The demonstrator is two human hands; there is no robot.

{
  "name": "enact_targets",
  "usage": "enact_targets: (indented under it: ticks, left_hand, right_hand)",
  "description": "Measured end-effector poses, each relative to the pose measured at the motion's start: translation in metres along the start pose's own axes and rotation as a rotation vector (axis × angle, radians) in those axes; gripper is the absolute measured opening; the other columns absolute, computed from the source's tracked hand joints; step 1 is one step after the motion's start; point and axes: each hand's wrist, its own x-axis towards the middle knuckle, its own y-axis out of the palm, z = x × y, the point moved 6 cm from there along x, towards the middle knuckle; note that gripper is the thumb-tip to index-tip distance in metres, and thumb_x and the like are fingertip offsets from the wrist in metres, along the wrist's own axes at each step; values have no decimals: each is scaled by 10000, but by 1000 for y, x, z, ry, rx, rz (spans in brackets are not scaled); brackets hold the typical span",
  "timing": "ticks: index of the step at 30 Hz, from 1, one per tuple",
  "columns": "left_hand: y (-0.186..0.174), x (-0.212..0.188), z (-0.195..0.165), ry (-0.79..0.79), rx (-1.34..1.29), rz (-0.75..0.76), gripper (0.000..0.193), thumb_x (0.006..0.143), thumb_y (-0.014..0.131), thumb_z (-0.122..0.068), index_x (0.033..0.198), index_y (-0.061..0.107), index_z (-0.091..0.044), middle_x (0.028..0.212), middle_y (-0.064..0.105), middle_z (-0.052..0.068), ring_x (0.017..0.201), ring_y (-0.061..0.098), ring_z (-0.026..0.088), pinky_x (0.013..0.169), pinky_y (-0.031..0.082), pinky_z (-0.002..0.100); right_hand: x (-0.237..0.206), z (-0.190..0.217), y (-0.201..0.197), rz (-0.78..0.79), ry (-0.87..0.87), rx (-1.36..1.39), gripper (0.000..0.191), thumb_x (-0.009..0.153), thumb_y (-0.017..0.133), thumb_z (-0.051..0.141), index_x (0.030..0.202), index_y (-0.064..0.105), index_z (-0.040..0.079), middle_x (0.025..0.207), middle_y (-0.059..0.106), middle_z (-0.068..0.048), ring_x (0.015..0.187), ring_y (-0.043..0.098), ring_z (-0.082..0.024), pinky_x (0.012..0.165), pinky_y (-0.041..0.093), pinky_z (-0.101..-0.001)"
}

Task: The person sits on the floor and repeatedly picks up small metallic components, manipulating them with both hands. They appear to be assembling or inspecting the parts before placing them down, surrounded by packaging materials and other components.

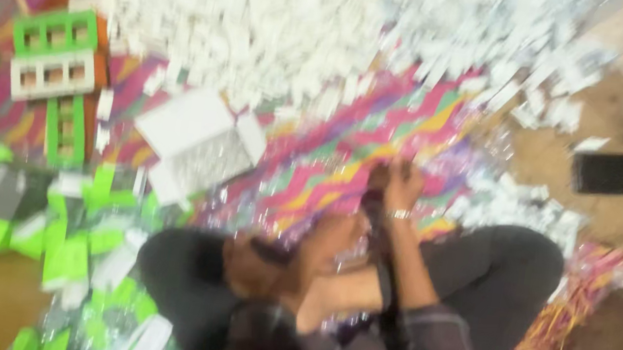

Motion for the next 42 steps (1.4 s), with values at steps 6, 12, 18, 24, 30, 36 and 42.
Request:
enact_targets:
  ticks: [6,12,18,24,30,36,42]
  left_hand:
    - [-50,-34,11,-126,67,191,451,811,743,-490,918,688,-55,847,705,183,797,684,385,714,519,522]
    - [-170,-83,127,-302,173,-751,219,897,652,-225,940,706,-17,954,684,220,913,628,444,797,494,537]
    - [-164,-75,212,-523,385,-630,231,969,587,-194,907,733,-26,962,691,225,939,642,433,882,499,531]
    - [-166,-83,247,-832,-286,-683,252,787,699,-71,1038,723,-73,971,743,195,918,753,350,892,572,410]
    - [-200,-90,202,-389,73,-1058,231,832,592,1,1004,745,-13,1005,737,190,971,701,361,890,543,431]
    - [-178,-65,141,-390,-193,-884,386,823,611,20,1202,650,-46,1056,720,155,963,712,317,849,563,418]
    - [-66,9,82,-143,-482,-741,313,837,761,-37,1115,618,-60,1052,718,87,937,694,211,775,558,316]
  right_hand:
    - [-40,-20,54,954,136,-346,231,908,691,249,808,763,54,680,706,-13,619,635,-112,583,526,-308]
    - [-52,-31,68,1185,-55,-560,511,981,748,420,713,673,-8,620,536,-91,597,477,-143,561,430,-372]
    - [-46,-17,72,1049,-78,-643,352,920,728,396,864,764,50,700,716,-76,640,627,-149,623,507,-359]
    - [-47,-5,73,1019,-10,-579,286,928,674,341,1022,820,115,917,816,-75,822,744,-152,760,553,-320]
    - [-41,-16,74,960,-22,-576,316,968,645,334,1025,788,58,933,821,-80,836,767,-162,766,567,-320]
    - [-31,-17,81,824,-45,-244,329,932,691,325,1105,719,46,924,770,-67,828,716,-150,746,567,-316]
    - [-27,-21,81,832,29,-27,285,996,654,304,967,701,25,831,697,-27,764,672,-108,695,547,-289]
